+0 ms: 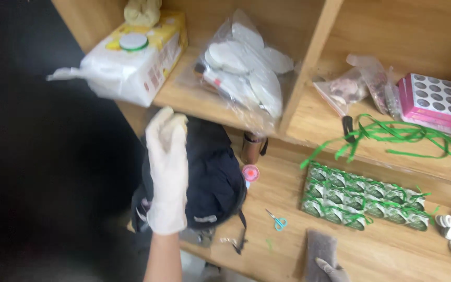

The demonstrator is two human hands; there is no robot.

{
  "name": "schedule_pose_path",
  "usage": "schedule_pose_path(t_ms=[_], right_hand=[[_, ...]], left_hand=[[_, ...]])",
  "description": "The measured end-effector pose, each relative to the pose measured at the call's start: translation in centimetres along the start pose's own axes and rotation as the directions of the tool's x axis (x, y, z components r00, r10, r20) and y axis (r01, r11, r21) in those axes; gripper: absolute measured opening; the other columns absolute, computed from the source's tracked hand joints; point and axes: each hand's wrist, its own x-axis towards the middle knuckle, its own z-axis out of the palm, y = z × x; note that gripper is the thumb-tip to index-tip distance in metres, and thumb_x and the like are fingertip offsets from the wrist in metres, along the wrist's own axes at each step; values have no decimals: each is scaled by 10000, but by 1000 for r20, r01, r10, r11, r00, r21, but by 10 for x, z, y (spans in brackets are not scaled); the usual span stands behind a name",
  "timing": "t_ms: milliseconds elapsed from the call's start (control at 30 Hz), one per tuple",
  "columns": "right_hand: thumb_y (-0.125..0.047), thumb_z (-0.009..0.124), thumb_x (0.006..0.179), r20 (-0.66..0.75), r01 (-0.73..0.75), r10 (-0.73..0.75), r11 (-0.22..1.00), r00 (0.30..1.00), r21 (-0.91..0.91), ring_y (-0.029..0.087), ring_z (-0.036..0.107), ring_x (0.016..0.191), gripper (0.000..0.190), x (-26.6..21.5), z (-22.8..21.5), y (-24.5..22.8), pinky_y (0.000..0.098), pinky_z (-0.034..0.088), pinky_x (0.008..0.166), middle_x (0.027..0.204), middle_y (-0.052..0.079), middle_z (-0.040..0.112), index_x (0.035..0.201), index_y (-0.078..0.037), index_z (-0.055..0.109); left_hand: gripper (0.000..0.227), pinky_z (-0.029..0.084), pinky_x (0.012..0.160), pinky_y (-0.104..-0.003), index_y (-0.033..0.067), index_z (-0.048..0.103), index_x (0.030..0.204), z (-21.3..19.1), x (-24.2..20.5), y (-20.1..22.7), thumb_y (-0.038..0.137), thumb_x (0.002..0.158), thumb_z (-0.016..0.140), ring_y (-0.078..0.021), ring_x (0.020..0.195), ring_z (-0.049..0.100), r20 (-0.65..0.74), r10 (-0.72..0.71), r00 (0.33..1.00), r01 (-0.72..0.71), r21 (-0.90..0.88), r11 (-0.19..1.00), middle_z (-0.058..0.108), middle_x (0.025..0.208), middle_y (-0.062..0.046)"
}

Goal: Sorting and organizing small supply bags and items on a workspace and shelf.

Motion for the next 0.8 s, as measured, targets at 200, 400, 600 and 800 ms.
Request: schedule_pose_path(t_ms=[200, 400, 600, 800], right_hand=[[-258, 937, 623, -186, 65, -142, 928, 972, -367, 366, 781, 996, 700, 10, 19, -29, 474, 580, 942, 1089, 292, 822, 1175, 105, 706], [-227, 785, 864, -376, 178, -413, 833, 829, -523, 277, 690, 1185, 689, -188, 243, -202, 362, 516, 1000, 1249, 245, 749, 1477, -41, 532], [-9, 639, 885, -131, 811, -918, 392, 374, -435, 193, 656, 1228, 478, -402, 440, -370, 291, 509, 895, 1360, 131, 701, 1363, -19, 646], [-312, 885, 652, 415, 409, -908, -356, 62, -840, 536, 383, 1390, 1095, -367, 534, -476, 550, 353, 1130, 1503, 341, 409, 1533, 35, 335]], left_hand=[[636, 309, 1176, -412, -19, 438, 1480, 10, 132, 15, 460, 1064, 482, -345, 1443, 413, 265, 43, 963, -152, 408, 900, 474, 1527, -219], [877, 172, 1217, -416, 45, 400, 1527, 32, 214, -23, 700, 947, 338, -343, 1529, 222, 280, -382, 881, 122, 645, 754, 330, 1611, -198], [815, 310, 1213, -390, 12, 416, 1541, 30, 275, -138, 633, 1014, 391, -256, 1487, 415, 518, -583, 626, 766, -548, 336, 483, 1579, -163], [661, 540, 896, -408, 147, 505, 1486, 37, 253, -79, 456, 917, 638, -228, 1121, 603, 544, -601, 586, 755, -98, 648, 632, 1337, -31]])
